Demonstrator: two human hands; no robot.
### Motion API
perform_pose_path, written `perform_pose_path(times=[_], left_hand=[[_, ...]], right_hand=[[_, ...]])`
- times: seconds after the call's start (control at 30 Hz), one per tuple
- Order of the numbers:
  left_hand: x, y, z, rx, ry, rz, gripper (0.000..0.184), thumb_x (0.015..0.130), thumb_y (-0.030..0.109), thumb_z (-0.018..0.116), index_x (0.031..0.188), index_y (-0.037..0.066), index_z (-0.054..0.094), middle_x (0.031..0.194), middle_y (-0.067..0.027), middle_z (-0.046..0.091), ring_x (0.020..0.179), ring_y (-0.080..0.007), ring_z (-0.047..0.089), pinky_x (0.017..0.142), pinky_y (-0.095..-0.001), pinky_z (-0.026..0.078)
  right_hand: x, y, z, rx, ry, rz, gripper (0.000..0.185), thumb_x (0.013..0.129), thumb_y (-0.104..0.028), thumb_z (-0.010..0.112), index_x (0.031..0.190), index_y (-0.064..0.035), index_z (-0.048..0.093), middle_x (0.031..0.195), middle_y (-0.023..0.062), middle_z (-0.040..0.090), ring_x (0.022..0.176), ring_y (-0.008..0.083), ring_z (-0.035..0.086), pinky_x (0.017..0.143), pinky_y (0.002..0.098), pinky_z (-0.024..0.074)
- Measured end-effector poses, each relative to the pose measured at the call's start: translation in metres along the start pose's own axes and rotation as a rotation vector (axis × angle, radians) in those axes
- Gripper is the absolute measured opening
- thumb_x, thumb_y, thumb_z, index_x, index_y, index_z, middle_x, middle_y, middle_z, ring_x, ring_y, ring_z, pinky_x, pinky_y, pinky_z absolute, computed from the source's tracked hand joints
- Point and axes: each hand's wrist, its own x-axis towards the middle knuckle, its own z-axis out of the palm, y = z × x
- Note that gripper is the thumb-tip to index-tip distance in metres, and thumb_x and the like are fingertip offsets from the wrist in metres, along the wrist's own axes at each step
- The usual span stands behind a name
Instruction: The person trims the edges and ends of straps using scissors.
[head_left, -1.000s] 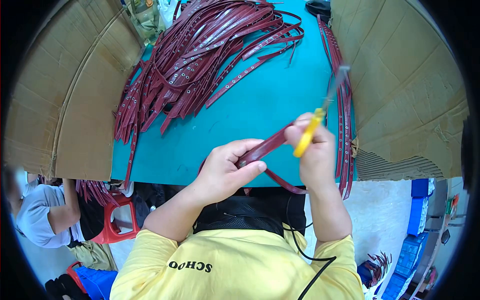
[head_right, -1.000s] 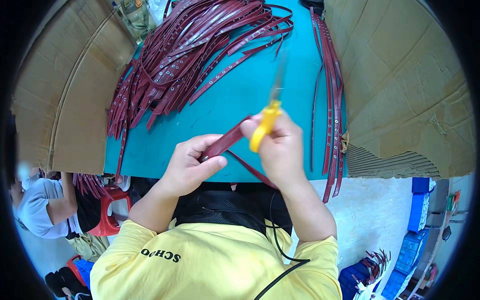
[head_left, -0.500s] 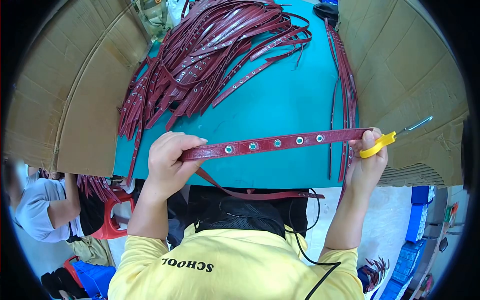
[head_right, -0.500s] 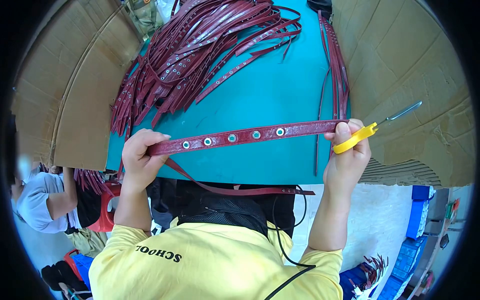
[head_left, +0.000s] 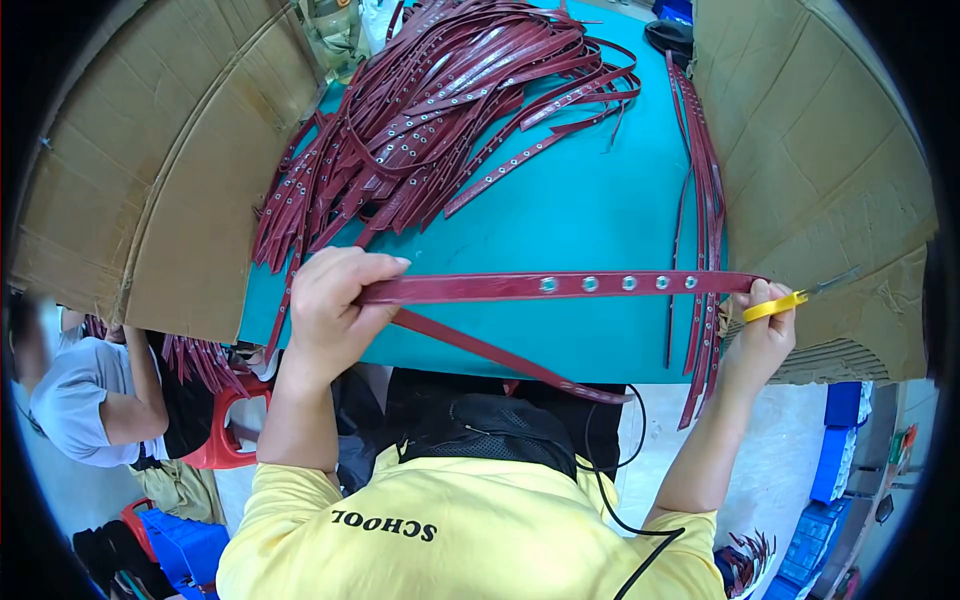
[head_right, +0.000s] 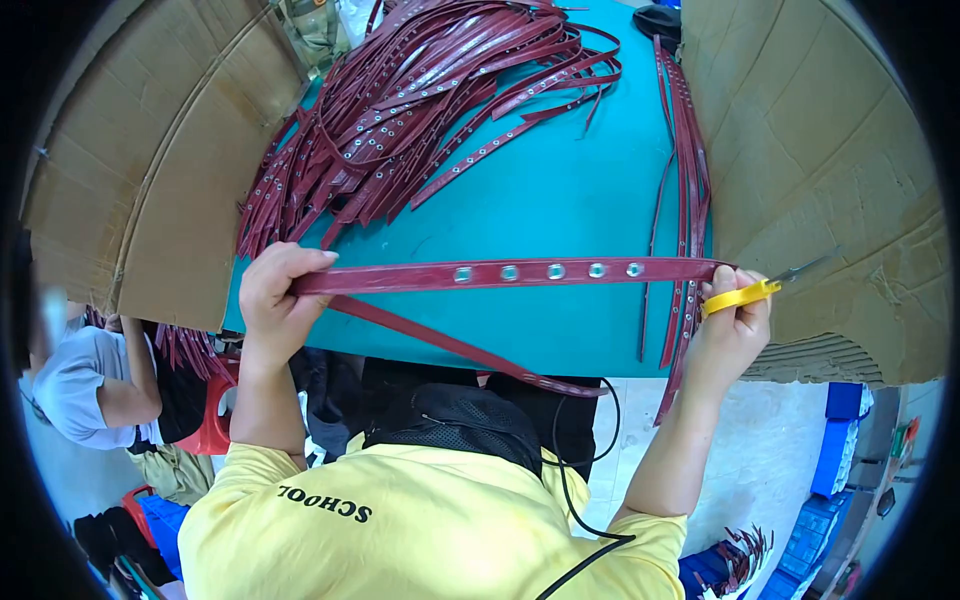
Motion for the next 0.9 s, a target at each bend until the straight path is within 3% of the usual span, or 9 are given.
perform_pose_path(times=[0.17, 0.33, 0.43, 0.5, 0.57, 0.63, 0.7, 0.8, 0.9], left_hand=[[0.0, -0.009, -0.015, 0.03, 0.13, -0.124, 0.035, 0.052, -0.003, 0.071, 0.086, 0.005, 0.067, 0.076, -0.0079, 0.065, 0.067, -0.0255, 0.061, 0.061, -0.0331, 0.046], [0.004, -0.005, -0.01, 0.095, 0.078, 0.004, 0.031, 0.052, -0.002, 0.071, 0.082, 0.006, 0.066, 0.069, -0.0071, 0.061, 0.062, -0.0238, 0.058, 0.057, -0.0329, 0.043], [0.011, 0.005, 0.006, 0.045, 0.043, 0.091, 0.029, 0.053, 0.0, 0.071, 0.081, 0.007, 0.065, 0.065, -0.0056, 0.058, 0.057, -0.023, 0.056, 0.054, -0.0333, 0.04], [0.016, 0.014, 0.022, 0.032, -0.001, 0.144, 0.027, 0.055, 0.002, 0.071, 0.08, 0.008, 0.064, 0.062, -0.004, 0.056, 0.055, -0.0229, 0.054, 0.052, -0.034, 0.038], [0.021, 0.025, 0.039, -0.006, -0.06, 0.197, 0.027, 0.055, 0.003, 0.072, 0.08, 0.008, 0.064, 0.061, -0.0039, 0.055, 0.055, -0.023, 0.054, 0.051, -0.0342, 0.038], [0.026, 0.038, 0.052, 0.0, -0.12, 0.195, 0.027, 0.056, 0.006, 0.072, 0.082, 0.009, 0.063, 0.061, -0.0033, 0.055, 0.055, -0.0232, 0.054, 0.051, -0.0347, 0.038], [0.031, 0.047, 0.057, 0.016, -0.176, 0.166, 0.026, 0.058, 0.007, 0.072, 0.082, 0.009, 0.063, 0.061, -0.0031, 0.054, 0.055, -0.0229, 0.054, 0.051, -0.035, 0.038], [0.031, 0.036, 0.055, 0.036, -0.152, 0.12, 0.028, 0.058, 0.002, 0.072, 0.084, 0.007, 0.064, 0.067, -0.0063, 0.06, 0.058, -0.0252, 0.057, 0.055, -0.034, 0.042], [0.029, 0.013, 0.031, 0.122, -0.088, -0.041, 0.02, 0.069, 0.002, 0.074, 0.087, 0.004, 0.066, 0.074, -0.009, 0.065, 0.064, -0.0204, 0.063, 0.061, -0.0284, 0.048]], right_hand=[[0.012, 0.023, -0.016, -0.378, 0.066, -0.191, 0.02, 0.089, -0.018, 0.063, 0.084, 0.0001, 0.057, 0.083, 0.0028, 0.053, 0.066, 0.0086, 0.053, 0.059, 0.0238, 0.0426], [0.01, 0.037, -0.025, -0.662, -0.097, -0.252, 0.022, 0.088, -0.017, 0.063, 0.093, 0.0043, 0.062, 0.089, 0.0111, 0.058, 0.08, 0.0215, 0.057, 0.073, 0.0312, 0.0434], [0.002, 0.026, -0.009, -0.691, -0.182, -0.236, 0.023, 0.087, -0.014, 0.063, 0.104, 0.0014, 0.064, 0.096, 0.011, 0.059, 0.088, 0.0217, 0.058, 0.077, 0.0311, 0.0443], [-0.015, 0.013, 0.015, -0.465, -0.28, -0.281, 0.022, 0.084, -0.013, 0.066, 0.099, 0.0019, 0.062, 0.103, 0.0118, 0.058, 0.093, 0.0247, 0.058, 0.082, 0.0325, 0.0442], [-0.044, -0.021, 0.038, -0.127, -0.574, -0.026, 0.025, 0.082, -0.011, 0.066, 0.105, -0.0023, 0.063, 0.105, 0.0111, 0.059, 0.099, 0.0253, 0.058, 0.087, 0.0318, 0.0438], [-0.07, -0.039, 0.056, 0.15, -0.816, 0.067, 0.027, 0.08, -0.011, 0.068, 0.106, -0.0041, 0.062, 0.104, 0.0113, 0.059, 0.099, 0.0236, 0.058, 0.085, 0.0312, 0.0448], [-0.084, -0.042, 0.069, 0.242, -0.978, -0.037, 0.023, 0.078, -0.013, 0.07, 0.097, -0.0038, 0.062, 0.095, 0.0097, 0.059, 0.091, 0.0211, 0.058, 0.077, 0.0305, 0.0463], [-0.075, -0.042, 0.061, 0.229, -1.049, 0.051, 0.02, 0.077, -0.014, 0.072, 0.088, -0.0026, 0.06, 0.086, 0.0077, 0.057, 0.081, 0.0187, 0.057, 0.069, 0.0295, 0.0455], [-0.058, -0.012, 0.037, 0.459, -0.847, 0.155, 0.022, 0.075, -0.015, 0.075, 0.083, -0.0045, 0.058, 0.086, 0.002, 0.056, 0.077, 0.0118, 0.052, 0.065, 0.0273, 0.042]])
